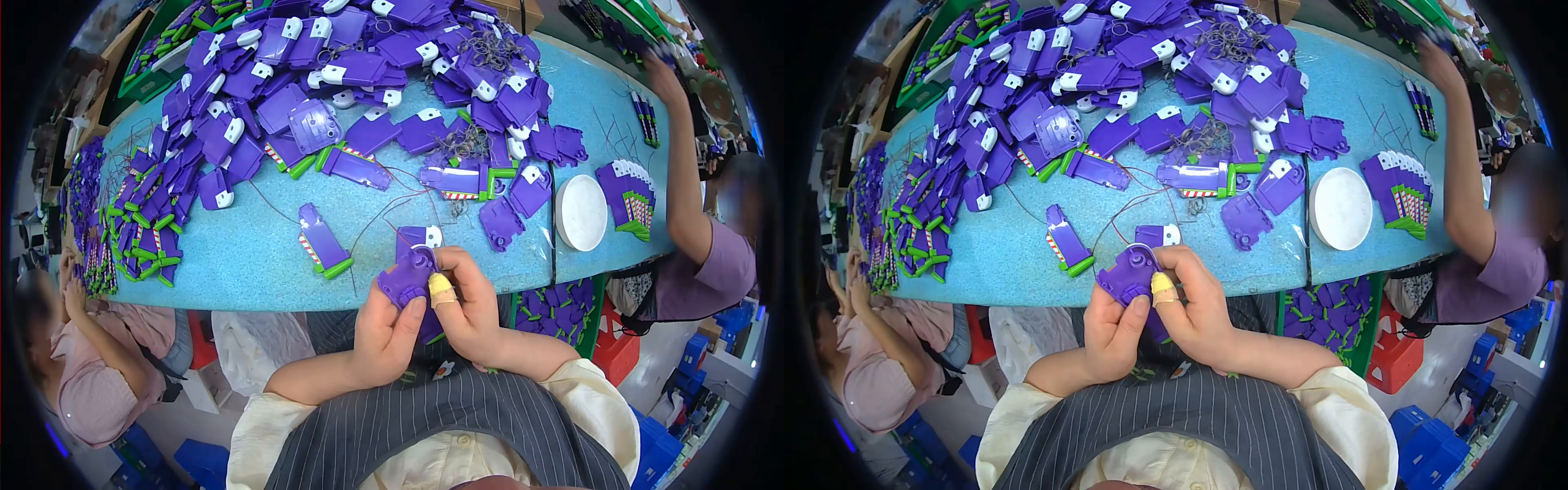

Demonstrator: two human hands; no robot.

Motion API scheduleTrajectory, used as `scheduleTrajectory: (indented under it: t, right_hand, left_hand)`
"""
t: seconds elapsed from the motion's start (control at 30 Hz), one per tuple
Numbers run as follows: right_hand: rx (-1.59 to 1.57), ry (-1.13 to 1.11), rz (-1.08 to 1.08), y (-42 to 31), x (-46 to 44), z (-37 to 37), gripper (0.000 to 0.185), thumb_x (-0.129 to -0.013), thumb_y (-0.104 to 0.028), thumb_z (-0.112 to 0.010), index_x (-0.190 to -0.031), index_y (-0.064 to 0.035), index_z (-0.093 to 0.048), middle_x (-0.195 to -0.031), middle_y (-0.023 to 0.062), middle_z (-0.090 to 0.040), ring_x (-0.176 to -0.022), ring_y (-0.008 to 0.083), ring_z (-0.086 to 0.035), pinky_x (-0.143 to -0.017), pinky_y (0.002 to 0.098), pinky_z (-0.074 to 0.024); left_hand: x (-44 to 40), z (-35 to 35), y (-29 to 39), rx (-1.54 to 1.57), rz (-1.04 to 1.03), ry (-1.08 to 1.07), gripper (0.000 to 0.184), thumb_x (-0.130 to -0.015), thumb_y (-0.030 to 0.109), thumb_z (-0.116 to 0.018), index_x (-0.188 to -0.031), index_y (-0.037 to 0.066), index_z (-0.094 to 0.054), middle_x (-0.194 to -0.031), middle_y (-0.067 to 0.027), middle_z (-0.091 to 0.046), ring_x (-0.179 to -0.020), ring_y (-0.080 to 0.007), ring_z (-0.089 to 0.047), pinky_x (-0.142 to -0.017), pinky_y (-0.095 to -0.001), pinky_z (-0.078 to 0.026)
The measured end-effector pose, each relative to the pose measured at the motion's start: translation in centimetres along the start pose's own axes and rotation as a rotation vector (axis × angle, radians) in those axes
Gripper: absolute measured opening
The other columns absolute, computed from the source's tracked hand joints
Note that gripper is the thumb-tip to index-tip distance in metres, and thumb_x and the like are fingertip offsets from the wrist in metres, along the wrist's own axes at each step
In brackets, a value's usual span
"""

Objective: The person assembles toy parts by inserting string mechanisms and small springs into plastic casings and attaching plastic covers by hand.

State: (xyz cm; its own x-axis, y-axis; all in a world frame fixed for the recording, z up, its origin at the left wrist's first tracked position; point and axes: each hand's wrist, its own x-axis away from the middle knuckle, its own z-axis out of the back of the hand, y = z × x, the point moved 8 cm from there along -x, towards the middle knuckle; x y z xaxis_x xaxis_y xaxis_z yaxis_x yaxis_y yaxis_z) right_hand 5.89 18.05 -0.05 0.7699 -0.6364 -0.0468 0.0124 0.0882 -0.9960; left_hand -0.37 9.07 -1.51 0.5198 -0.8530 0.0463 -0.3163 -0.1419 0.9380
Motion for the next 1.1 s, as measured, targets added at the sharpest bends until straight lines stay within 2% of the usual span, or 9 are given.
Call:
scheduleTrajectory:
  t: [0.2, 0.3, 0.47, 0.63, 0.7, 0.77, 0.97, 1.0, 1.1]
  right_hand:
    - [0.225, -0.351, 0.059, -1.6, -2.9, 0.9, 0.026, -0.081, -0.01, -0.063, -0.104, -0.0016, -0.054, -0.09, 0.0103, -0.056, -0.074, 0.019, -0.056, -0.062, 0.0305, -0.0455]
    - [0.859, 0.061, 0.425, -5.1, -6.8, 5.6, 0.032, -0.072, -0.016, -0.071, -0.099, -0.0042, -0.06, -0.089, 0.0109, -0.056, -0.076, 0.0259, -0.056, -0.063, 0.0322, -0.0449]
    - [1.231, 0.003, 0.501, -3.9, -11.2, 5.7, 0.024, -0.074, -0.008, -0.067, -0.097, -0.0033, -0.061, -0.085, 0.0097, -0.056, -0.077, 0.022, -0.054, -0.068, 0.0322, -0.0423]
    - [0.141, 0.4, 0.359, -5.8, -11.4, 12.1, 0.006, -0.076, -0.004, -0.064, -0.082, -0.003, -0.063, -0.079, 0.0073, -0.057, -0.069, 0.0157, -0.054, -0.063, 0.0266, -0.0434]
    - [0.626, 0.236, 0.308, -3.4, -11.9, 10.7, 0.008, -0.081, -0.007, -0.063, -0.085, -0.001, -0.061, -0.08, 0.0006, -0.057, -0.069, 0.0063, -0.051, -0.059, 0.0206, -0.0402]
    - [0.579, 0.287, 0.254, -2.6, -10.7, 11.4, 0.011, -0.081, -0.009, -0.062, -0.088, 0.0, -0.06, -0.077, -0.0009, -0.057, -0.068, 0.0061, -0.05, -0.059, 0.0204, -0.0401]
    - [-0.214, 0.243, -0.056, 0.5, -11.5, 14.3, 0.012, -0.083, -0.008, -0.06, -0.092, -0.0001, -0.06, -0.069, -0.0019, -0.056, -0.06, 0.0057, -0.047, -0.055, 0.0185, -0.0382]
    - [-0.415, 0.155, 0.078, -1.1, -12.2, 14.6, 0.019, -0.087, -0.009, -0.055, -0.103, 0.0008, -0.058, -0.084, 0.0037, -0.06, -0.068, 0.0096, -0.055, -0.054, 0.0189, -0.0403]
    - [-0.284, 0.366, 0.119, -1.8, -12.2, 15.8, 0.022, -0.085, -0.01, -0.059, -0.104, 0.0024, -0.056, -0.094, 0.0067, -0.06, -0.086, 0.0151, -0.061, -0.063, 0.0217, -0.0476]
  left_hand:
    - [-0.6, 1.2, 0.4, 0.146, 0.058, -0.102, 0.037, -0.094, 0.002, -0.039, -0.128, -0.002, -0.028, -0.12, -0.0153, -0.049, -0.11, -0.0194, -0.051, -0.094, -0.0331, -0.04]
    - [-0.7, 2.1, 1.6, 0.272, 0.163, -0.103, 0.037, -0.094, 0.003, -0.038, -0.129, -0.001, -0.027, -0.123, -0.0204, -0.049, -0.109, -0.0267, -0.055, -0.092, -0.0372, -0.045]
    - [-0.5, 3.6, 1.8, 0.228, 0.164, -0.005, 0.034, -0.094, 0.002, -0.038, -0.126, -0.002, -0.031, -0.119, -0.0232, -0.052, -0.105, -0.0305, -0.057, -0.091, -0.0392, -0.047]
    - [-0.1, 4.5, 2.0, 0.176, 0.038, 0.106, 0.033, -0.094, 0.003, -0.038, -0.126, -0.001, -0.033, -0.118, -0.0229, -0.053, -0.104, -0.0275, -0.058, -0.09, -0.038, -0.047]
    - [0.0, 3.8, 1.4, 0.174, 0.051, 0.113, 0.033, -0.094, 0.004, -0.039, -0.125, -0.001, -0.033, -0.117, -0.0223, -0.053, -0.102, -0.0264, -0.059, -0.089, -0.0375, -0.047]
    - [-0.1, 2.1, 0.3, 0.204, 0.146, 0.026, 0.032, -0.094, 0.006, -0.04, -0.124, -0.001, -0.035, -0.117, -0.0219, -0.054, -0.101, -0.0266, -0.06, -0.089, -0.0375, -0.048]
    - [-1.2, 1.4, 0.3, 0.253, 0.165, 0.018, 0.031, -0.093, 0.008, -0.043, -0.123, 0.0, -0.037, -0.115, -0.0204, -0.055, -0.099, -0.0272, -0.061, -0.087, -0.0381, -0.049]
    - [-1.5, 1.4, 0.5, 0.265, 0.135, 0.016, 0.03, -0.094, 0.008, -0.043, -0.122, -0.001, -0.037, -0.117, -0.0182, -0.055, -0.1, -0.0263, -0.06, -0.088, -0.0374, -0.048]
    - [-1.5, 2.0, 0.0, 0.242, 0.149, 0.074, 0.029, -0.092, 0.007, -0.043, -0.12, 0.0, -0.037, -0.113, -0.0233, -0.056, -0.096, -0.0297, -0.062, -0.084, -0.0386, -0.051]
